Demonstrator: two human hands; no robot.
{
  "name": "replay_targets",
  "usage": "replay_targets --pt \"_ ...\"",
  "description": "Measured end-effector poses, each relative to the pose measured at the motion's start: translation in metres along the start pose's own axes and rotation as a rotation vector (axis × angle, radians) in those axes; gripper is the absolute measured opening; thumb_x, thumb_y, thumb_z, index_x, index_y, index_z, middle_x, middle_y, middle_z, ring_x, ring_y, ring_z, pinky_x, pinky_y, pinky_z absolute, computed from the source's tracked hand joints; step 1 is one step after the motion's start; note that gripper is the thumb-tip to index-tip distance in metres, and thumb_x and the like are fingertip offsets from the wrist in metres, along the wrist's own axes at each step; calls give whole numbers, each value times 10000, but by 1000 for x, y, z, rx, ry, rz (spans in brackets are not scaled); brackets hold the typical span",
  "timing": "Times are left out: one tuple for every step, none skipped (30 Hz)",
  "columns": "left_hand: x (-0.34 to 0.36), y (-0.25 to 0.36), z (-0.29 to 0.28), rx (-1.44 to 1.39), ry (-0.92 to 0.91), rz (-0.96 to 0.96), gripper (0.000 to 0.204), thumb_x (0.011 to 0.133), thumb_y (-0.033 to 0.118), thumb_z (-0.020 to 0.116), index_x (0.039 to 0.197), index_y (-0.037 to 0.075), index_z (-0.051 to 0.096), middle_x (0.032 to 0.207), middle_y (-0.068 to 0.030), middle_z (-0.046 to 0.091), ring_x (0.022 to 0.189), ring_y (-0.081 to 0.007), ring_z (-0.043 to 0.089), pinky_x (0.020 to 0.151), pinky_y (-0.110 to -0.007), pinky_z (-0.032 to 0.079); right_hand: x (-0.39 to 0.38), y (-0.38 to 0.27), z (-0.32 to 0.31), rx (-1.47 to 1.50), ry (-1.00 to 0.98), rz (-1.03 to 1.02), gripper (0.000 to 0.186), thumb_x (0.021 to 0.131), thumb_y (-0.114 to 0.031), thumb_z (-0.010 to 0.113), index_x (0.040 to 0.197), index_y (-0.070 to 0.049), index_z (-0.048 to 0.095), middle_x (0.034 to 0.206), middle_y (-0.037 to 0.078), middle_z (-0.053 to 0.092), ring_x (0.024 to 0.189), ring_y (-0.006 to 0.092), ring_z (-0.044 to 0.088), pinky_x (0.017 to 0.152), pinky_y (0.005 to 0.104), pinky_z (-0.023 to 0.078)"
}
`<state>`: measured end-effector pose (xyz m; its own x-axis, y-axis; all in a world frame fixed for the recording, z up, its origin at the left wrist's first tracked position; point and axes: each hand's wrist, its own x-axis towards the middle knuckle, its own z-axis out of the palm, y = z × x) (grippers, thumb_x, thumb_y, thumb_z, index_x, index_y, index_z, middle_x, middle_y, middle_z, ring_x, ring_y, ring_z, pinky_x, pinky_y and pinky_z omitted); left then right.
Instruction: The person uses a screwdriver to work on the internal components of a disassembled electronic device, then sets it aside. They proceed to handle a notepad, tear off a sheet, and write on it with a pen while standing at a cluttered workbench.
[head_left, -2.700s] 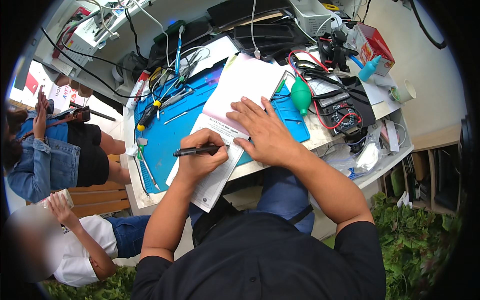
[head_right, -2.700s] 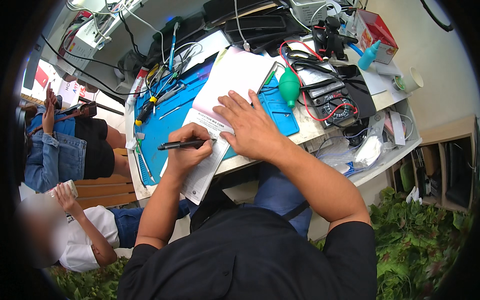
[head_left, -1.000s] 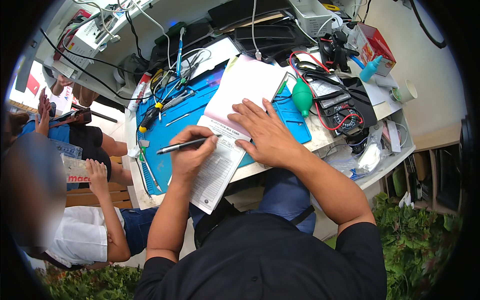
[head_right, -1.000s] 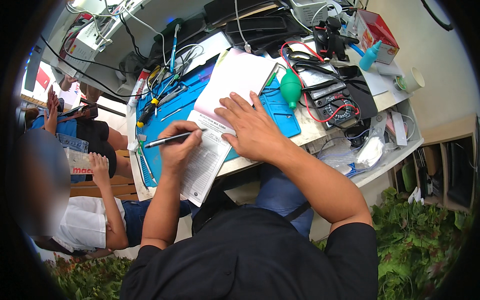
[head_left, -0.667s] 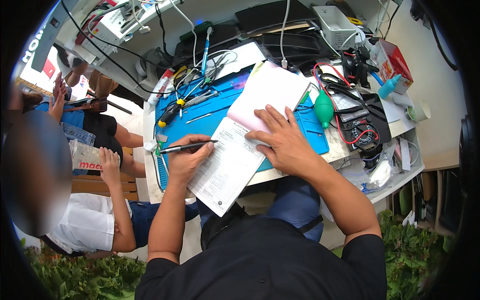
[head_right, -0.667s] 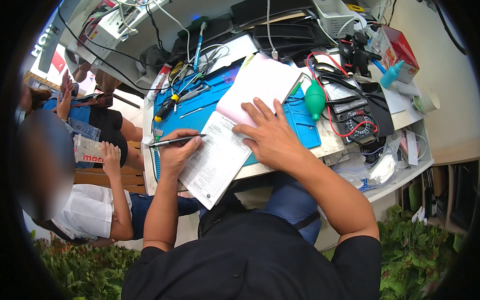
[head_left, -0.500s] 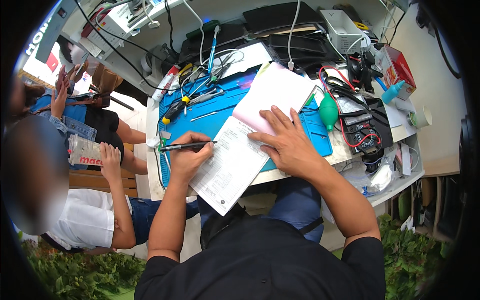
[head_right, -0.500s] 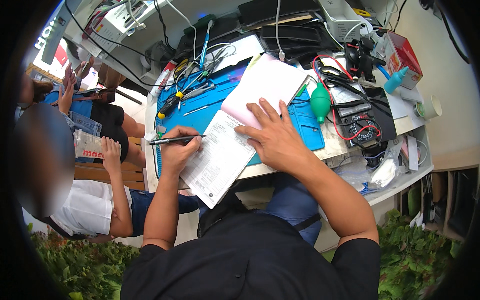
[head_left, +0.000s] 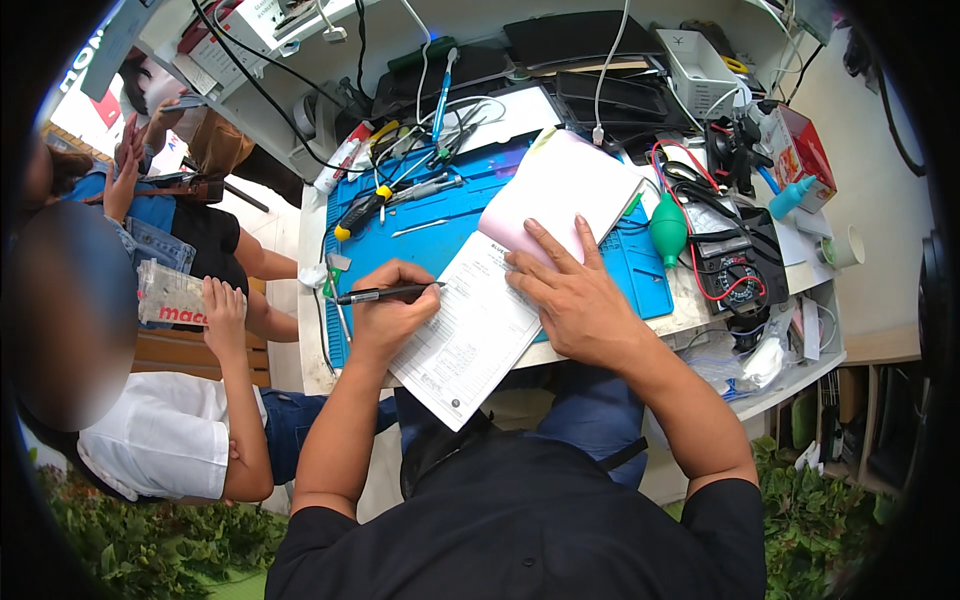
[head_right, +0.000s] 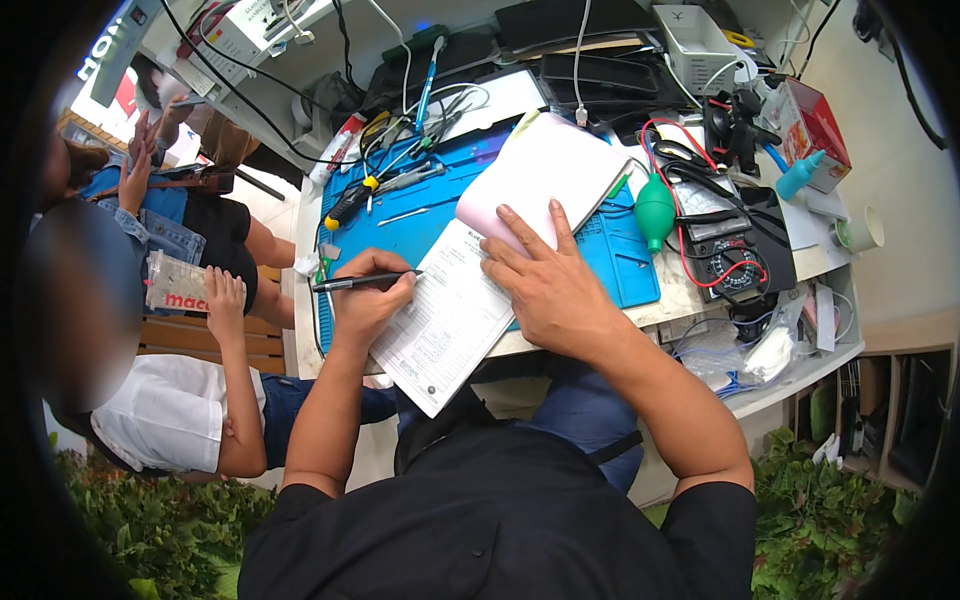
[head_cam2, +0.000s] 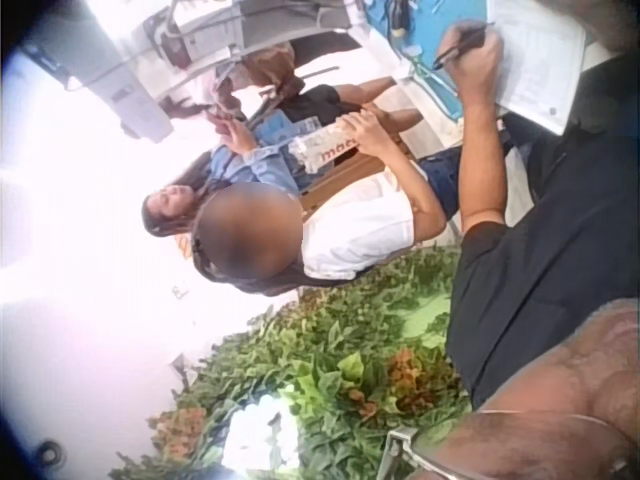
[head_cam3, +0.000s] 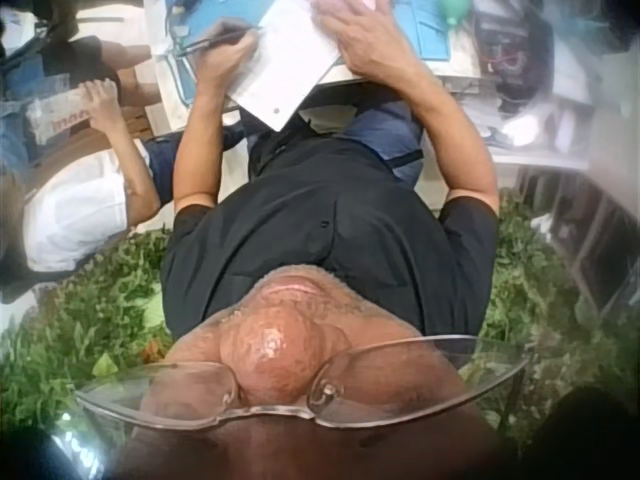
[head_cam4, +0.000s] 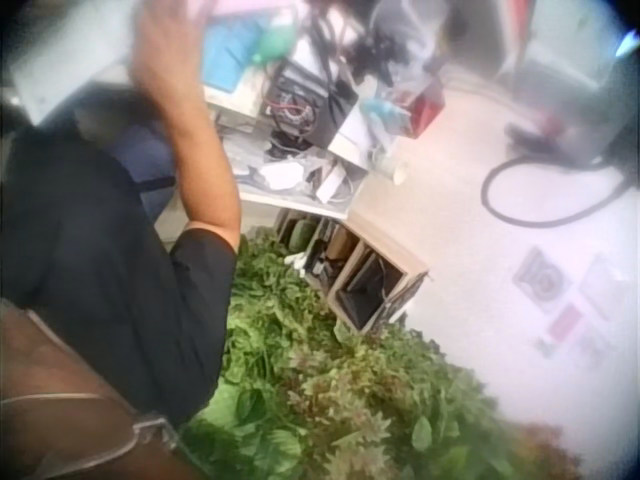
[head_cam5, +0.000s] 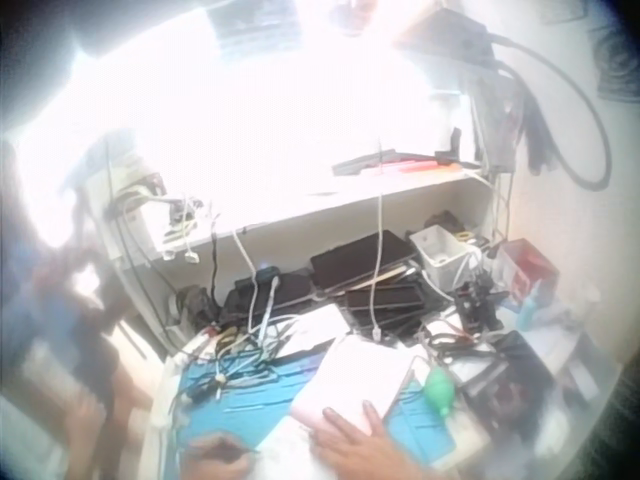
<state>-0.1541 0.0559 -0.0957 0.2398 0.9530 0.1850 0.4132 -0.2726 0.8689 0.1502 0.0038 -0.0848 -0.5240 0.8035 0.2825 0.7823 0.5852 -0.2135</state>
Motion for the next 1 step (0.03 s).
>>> replay_targets --pt "0 -5 0 16 -12 8 121 910 -8 799 1018 -17 744 935 -82 768 810 -104 725 759 -234 587 0 0 -1 12 -16 7 517 903 -93 663 1420 -98 684 1625 73 534 1678 306 216 1310 742 82"
